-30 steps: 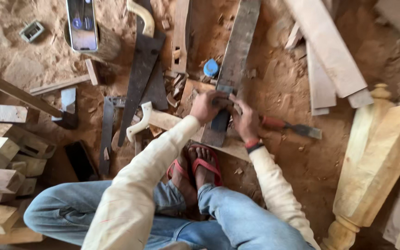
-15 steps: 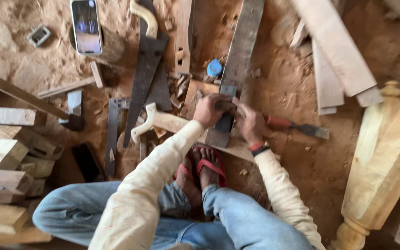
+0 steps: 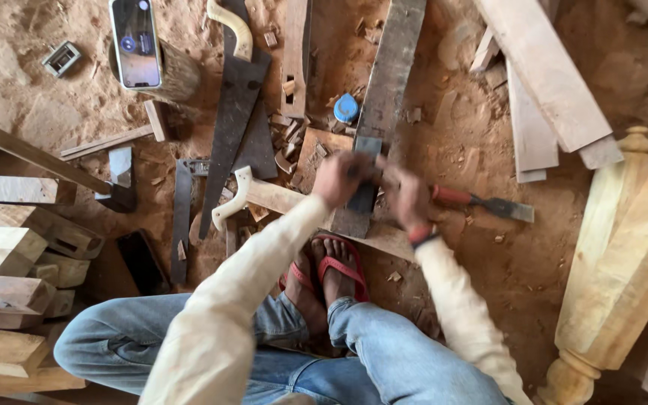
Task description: The person sits on the workshop floor and sharpens a small metal plane blade on a grinding stone. They repeatedly rub the blade against the stone, pause to inspect the edge, and continue sharpening.
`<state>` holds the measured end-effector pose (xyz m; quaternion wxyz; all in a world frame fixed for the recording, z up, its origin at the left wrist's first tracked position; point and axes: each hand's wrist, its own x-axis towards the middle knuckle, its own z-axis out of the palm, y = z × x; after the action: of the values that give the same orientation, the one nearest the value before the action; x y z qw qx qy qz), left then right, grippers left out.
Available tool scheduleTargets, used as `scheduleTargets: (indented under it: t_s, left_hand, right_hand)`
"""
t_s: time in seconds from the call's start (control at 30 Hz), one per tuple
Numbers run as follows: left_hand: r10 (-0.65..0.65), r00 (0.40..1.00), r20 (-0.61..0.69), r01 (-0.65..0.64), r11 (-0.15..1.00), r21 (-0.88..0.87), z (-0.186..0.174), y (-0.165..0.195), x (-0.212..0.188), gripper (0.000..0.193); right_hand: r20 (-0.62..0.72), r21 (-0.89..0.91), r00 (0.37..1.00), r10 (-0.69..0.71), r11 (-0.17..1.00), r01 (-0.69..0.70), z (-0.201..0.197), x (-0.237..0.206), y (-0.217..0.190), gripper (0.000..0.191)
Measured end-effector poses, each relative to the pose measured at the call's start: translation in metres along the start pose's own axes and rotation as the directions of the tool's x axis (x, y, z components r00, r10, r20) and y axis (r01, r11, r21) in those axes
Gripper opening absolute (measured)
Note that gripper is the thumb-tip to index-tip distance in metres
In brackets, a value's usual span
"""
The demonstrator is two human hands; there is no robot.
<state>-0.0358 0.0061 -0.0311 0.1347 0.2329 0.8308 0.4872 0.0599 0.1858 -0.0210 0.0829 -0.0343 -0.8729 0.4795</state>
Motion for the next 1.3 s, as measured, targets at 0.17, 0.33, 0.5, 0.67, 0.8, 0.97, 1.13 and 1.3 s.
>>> scheduleTargets:
  t_s: [0.17, 0.33, 0.5, 0.67, 0.8, 0.97, 1.13, 1.3]
  left_hand:
    - [-0.039, 0.997, 0.06, 0.04, 0.999, -0.002, -0.008, 0.01, 0.029, 0.027]
    - [0.042, 0.997, 0.058, -0.038, 0.996, -0.078, -0.017, 0.015, -0.056, 0.029]
    - [0.066, 0.998, -0.013, -0.066, 0.998, 0.014, -0.007, -0.002, -0.001, 0.026]
    - [0.076, 0.997, -0.008, -0.076, 0.997, -0.015, -0.009, 0.008, 0.036, 0.026]
    - [-0.066, 0.994, 0.089, 0.069, 0.997, -0.026, -0.016, 0.013, -0.034, 0.028]
    - [-0.051, 0.997, 0.057, 0.047, 0.997, 0.061, -0.004, -0.003, -0.029, 0.025]
    - [-0.009, 0.999, 0.034, 0.012, 0.998, -0.065, -0.005, 0.002, 0.041, 0.028]
    - [0.041, 0.998, 0.037, -0.041, 0.999, -0.002, -0.019, 0.015, -0.029, 0.027]
  right_hand:
    - [-0.036, 0.023, 0.998, 0.055, 0.998, -0.054, -0.004, 0.026, -0.009, 0.034]
    - [-0.068, -0.021, 0.998, 0.015, 1.0, -0.016, 0.014, -0.047, -0.038, 0.037]
    - [0.064, -0.101, 0.935, 0.349, 0.934, -0.342, 0.005, -0.003, -0.014, 0.043]
    - [-0.07, 0.053, 0.996, 0.051, 0.997, -0.048, -0.004, 0.028, -0.009, 0.031]
    - [-0.096, -0.035, 0.995, -0.01, 0.999, 0.007, 0.015, -0.036, -0.029, 0.037]
    - [-0.047, 0.026, 0.977, 0.206, 0.978, -0.205, 0.016, -0.029, -0.02, 0.05]
    - [-0.022, -0.108, 0.981, 0.194, 0.975, -0.196, -0.007, 0.039, -0.013, 0.034]
    - [-0.09, -0.082, 0.995, -0.049, 0.996, 0.041, 0.004, -0.025, -0.044, 0.038]
